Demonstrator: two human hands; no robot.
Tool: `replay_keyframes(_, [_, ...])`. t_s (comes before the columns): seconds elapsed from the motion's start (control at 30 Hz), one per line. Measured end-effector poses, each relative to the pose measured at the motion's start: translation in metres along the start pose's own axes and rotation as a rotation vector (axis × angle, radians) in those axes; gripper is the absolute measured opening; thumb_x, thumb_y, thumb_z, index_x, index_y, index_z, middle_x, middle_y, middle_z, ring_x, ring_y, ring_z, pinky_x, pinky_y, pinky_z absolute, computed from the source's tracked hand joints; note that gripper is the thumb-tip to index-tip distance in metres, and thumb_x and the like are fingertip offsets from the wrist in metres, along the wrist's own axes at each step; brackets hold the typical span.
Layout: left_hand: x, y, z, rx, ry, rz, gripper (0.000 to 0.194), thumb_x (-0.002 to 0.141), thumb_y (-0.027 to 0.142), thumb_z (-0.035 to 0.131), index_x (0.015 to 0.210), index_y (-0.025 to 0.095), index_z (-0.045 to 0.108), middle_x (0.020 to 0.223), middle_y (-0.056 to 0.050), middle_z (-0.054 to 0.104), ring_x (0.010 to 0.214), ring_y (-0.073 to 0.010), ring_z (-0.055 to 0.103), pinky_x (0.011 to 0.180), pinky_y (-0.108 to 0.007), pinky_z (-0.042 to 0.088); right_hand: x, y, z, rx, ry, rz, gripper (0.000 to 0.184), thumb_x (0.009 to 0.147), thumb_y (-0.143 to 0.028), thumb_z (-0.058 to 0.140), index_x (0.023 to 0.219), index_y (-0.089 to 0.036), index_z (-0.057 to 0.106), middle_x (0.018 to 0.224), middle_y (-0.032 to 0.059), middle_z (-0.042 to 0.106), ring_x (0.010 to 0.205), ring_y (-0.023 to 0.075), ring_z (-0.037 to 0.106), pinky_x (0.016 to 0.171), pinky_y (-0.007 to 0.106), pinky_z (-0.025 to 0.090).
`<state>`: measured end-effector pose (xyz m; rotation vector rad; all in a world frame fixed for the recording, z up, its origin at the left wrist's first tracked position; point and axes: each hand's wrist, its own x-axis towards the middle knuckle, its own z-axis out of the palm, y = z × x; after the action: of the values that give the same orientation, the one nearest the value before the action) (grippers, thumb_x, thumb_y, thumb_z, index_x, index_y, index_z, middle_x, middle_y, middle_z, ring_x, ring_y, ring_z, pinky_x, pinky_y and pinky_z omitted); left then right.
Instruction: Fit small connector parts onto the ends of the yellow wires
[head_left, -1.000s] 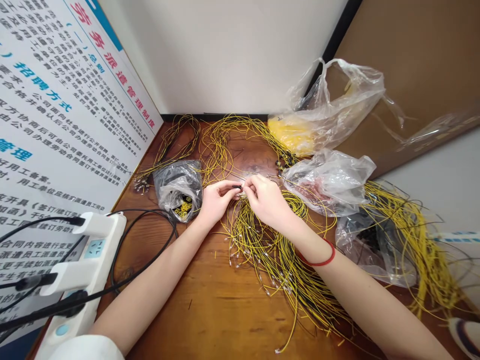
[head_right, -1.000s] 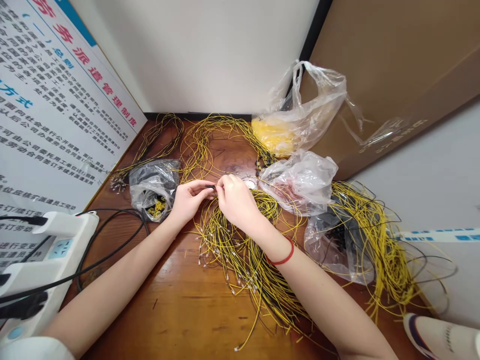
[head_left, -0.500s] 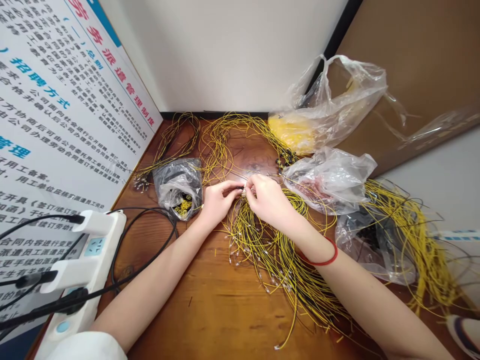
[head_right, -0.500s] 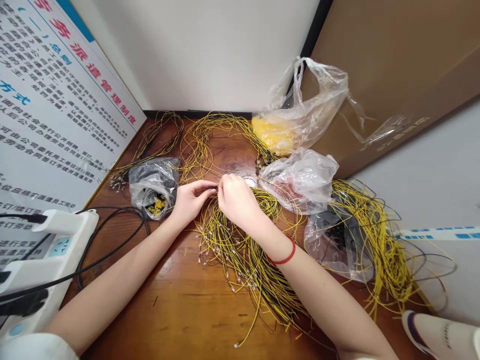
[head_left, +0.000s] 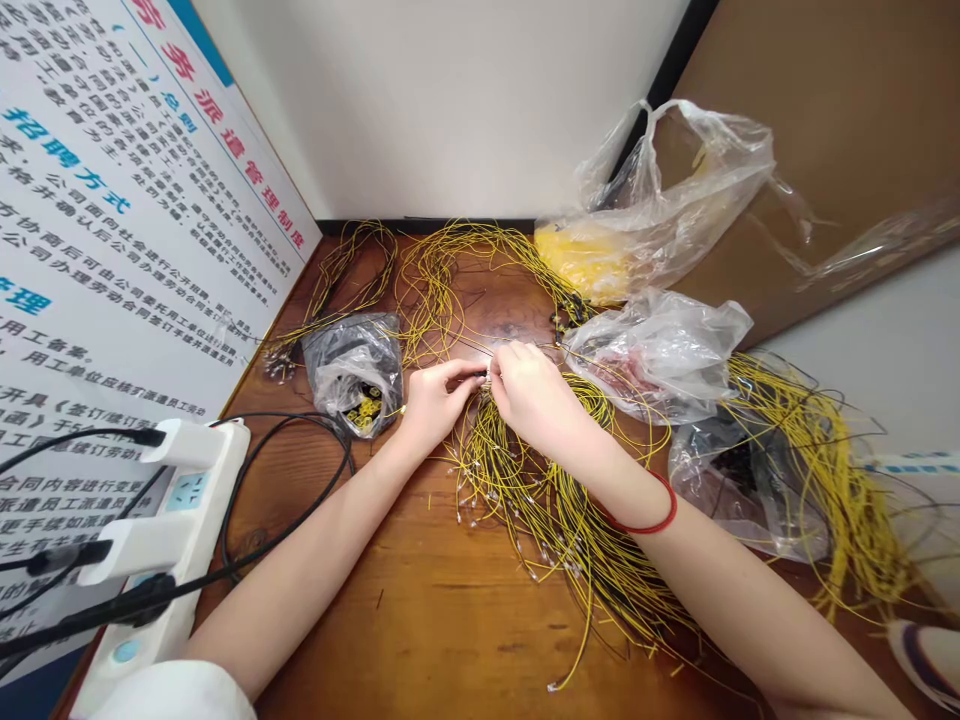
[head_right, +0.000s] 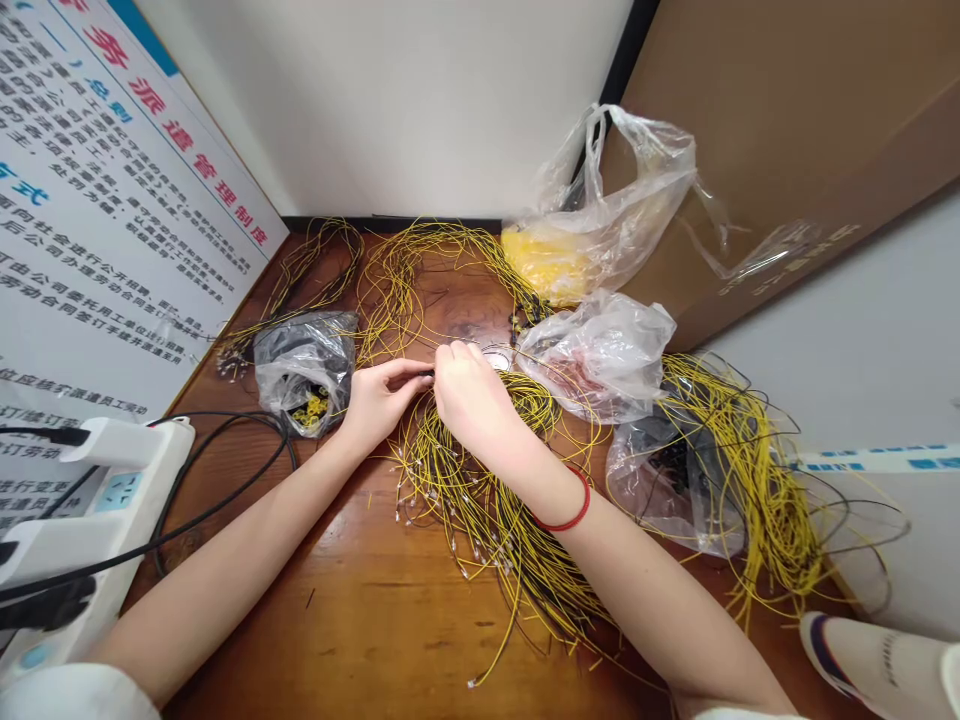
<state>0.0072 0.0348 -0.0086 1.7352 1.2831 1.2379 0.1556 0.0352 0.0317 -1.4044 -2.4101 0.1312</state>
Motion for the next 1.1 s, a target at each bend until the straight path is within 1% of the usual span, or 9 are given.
replay_keyframes(0.07, [0.000, 0.000, 0.000, -0.003, 0.007, 0.003, 0.017, 0.075, 0.014, 0.065, 0.087, 0.019, 0.075, 0.087, -0.003, 0.077, 0.076, -0.0170, 0.071, 0.077, -0.031, 0.057, 0.000, -0.002, -0.002, -0.013, -0.024, 0.005, 0.017, 0.083, -0.006, 0.040, 0.085, -0.011, 0.057, 0.084, 0.0146, 0.060, 0.082, 0.0241, 0.053, 0.074, 0.035, 0.041])
replay_keyframes(0.17, [-0.001, -0.002, 0.000, -0.055, 0.007, -0.037, 0.016, 0.075, 0.016, 0.066, 0.087, 0.018, 0.075, 0.087, -0.004, 0.076, 0.077, -0.0179, 0.071, 0.078, -0.032, 0.057, 0.000, -0.001, -0.001, 0.043, -0.014, 0.019, 0.015, 0.083, -0.007, 0.042, 0.083, -0.014, 0.055, 0.083, 0.0128, 0.060, 0.081, 0.0229, 0.053, 0.073, 0.034, 0.041])
replay_keyframes(0.23, [0.000, -0.004, 0.000, -0.138, 0.006, -0.091, 0.016, 0.073, 0.019, 0.067, 0.087, 0.017, 0.075, 0.086, -0.005, 0.076, 0.077, -0.0184, 0.071, 0.077, -0.033, 0.057, 0.001, 0.002, 0.001, 0.129, 0.013, 0.044, 0.012, 0.084, -0.010, 0.043, 0.080, -0.016, 0.053, 0.081, 0.0105, 0.060, 0.077, 0.0209, 0.053, 0.071, 0.033, 0.041])
replay_keyframes(0.4, [0.004, -0.006, -0.001, -0.384, -0.002, -0.218, 0.019, 0.068, 0.024, 0.071, 0.083, 0.014, 0.074, 0.080, -0.005, 0.076, 0.070, -0.0174, 0.070, 0.067, -0.030, 0.059, 0.002, 0.005, 0.006, 0.336, 0.054, 0.107, 0.008, 0.084, -0.014, 0.048, 0.078, -0.018, 0.049, 0.077, 0.0056, 0.059, 0.067, 0.0153, 0.051, 0.065, 0.030, 0.039])
replay_keyframes(0.57, [0.006, -0.004, -0.004, -0.468, -0.012, -0.282, 0.022, 0.064, 0.026, 0.075, 0.082, 0.013, 0.073, 0.077, -0.005, 0.075, 0.065, -0.0158, 0.069, 0.065, -0.030, 0.059, 0.004, 0.002, 0.009, 0.404, 0.106, 0.132, 0.008, 0.084, -0.015, 0.048, 0.077, -0.019, 0.048, 0.069, 0.0015, 0.055, 0.062, 0.0135, 0.048, 0.061, 0.028, 0.037])
replay_keyframes(0.73, [0.006, -0.005, -0.005, -0.487, -0.012, -0.311, 0.026, 0.063, 0.029, 0.078, 0.082, 0.013, 0.073, 0.079, -0.006, 0.075, 0.066, -0.0165, 0.069, 0.065, -0.031, 0.060, 0.003, 0.001, 0.006, 0.382, 0.117, 0.101, 0.008, 0.084, -0.015, 0.048, 0.077, -0.019, 0.049, 0.075, 0.0038, 0.058, 0.066, 0.0145, 0.050, 0.064, 0.028, 0.039])
replay_keyframes(0.87, [0.006, -0.005, -0.005, -0.498, -0.016, -0.318, 0.029, 0.063, 0.033, 0.078, 0.083, 0.013, 0.073, 0.078, -0.007, 0.075, 0.067, -0.0172, 0.069, 0.064, -0.031, 0.060, 0.002, -0.001, 0.000, 0.267, 0.124, 0.050, 0.009, 0.086, -0.014, 0.046, 0.080, -0.018, 0.051, 0.082, 0.0082, 0.061, 0.075, 0.0179, 0.052, 0.070, 0.031, 0.041])
replay_keyframes(1.0, [0.006, -0.005, -0.006, -0.491, -0.028, -0.312, 0.030, 0.064, 0.035, 0.077, 0.084, 0.013, 0.072, 0.077, -0.006, 0.074, 0.068, -0.0179, 0.070, 0.066, -0.032, 0.060, 0.002, -0.003, -0.006, 0.172, 0.112, 0.025, 0.011, 0.087, -0.013, 0.044, 0.082, -0.015, 0.054, 0.083, 0.0106, 0.061, 0.078, 0.0203, 0.053, 0.072, 0.032, 0.041])
replay_keyframes(1.1, [0.006, -0.004, -0.006, -0.483, -0.043, -0.297, 0.028, 0.065, 0.034, 0.076, 0.083, 0.013, 0.072, 0.077, -0.006, 0.075, 0.069, -0.0182, 0.070, 0.067, -0.032, 0.060, 0.003, -0.003, -0.007, 0.141, 0.098, 0.017, 0.012, 0.086, -0.011, 0.044, 0.083, -0.015, 0.055, 0.081, 0.0102, 0.061, 0.078, 0.0205, 0.053, 0.072, 0.032, 0.041])
